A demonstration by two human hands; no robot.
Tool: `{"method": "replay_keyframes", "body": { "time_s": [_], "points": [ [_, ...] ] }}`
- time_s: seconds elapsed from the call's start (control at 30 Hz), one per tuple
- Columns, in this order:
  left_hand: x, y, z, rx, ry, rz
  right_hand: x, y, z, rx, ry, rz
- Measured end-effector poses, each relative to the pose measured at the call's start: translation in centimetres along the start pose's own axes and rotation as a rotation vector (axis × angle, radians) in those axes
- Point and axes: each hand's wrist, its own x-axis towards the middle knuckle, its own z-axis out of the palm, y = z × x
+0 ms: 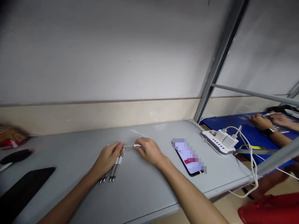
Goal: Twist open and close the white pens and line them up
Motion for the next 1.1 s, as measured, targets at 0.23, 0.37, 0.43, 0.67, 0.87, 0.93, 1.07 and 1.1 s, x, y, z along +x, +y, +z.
{"method": "replay_keyframes", "body": {
  "time_s": [0.23,0.37,0.43,0.67,0.87,0.93,1.07,1.1],
  "points": [
    [0.0,0.2,0.1,-0.025,0.052,0.14,0.0,0.0,0.0,0.015,-0.004,0.011],
    [-0.1,0.2,0.2,0.006,-0.029,0.011,-0.1,-0.2,0.0,0.002,0.002,-0.018],
    [-0.2,0.1,0.2,0.041,-0.08,0.017,-0.1,-0.2,0.0,-0.006,-0.013,-0.024],
    [-0.3,0.8,-0.3,0.004,-0.032,0.115,-0.1,-0.2,-0.2,-0.033,-0.048,-0.018],
    [-0.2,0.0,0.0,0.112,-0.186,0.158,-0.3,-0.7,-0.1,-0.127,-0.108,-0.03],
    [-0.3,-0.5,0.2,0.17,-0.126,0.21,-0.4,-0.9,0.1,-0.122,-0.152,-0.019],
    [-0.5,-0.8,0.3,0.256,-0.055,0.318,-0.2,-1.2,0.2,0.075,-0.249,0.009],
    [-0.6,-0.8,0.2,0.259,-0.063,0.339,-0.2,-1.1,0.2,0.16,-0.281,0.031]
  ]
}}
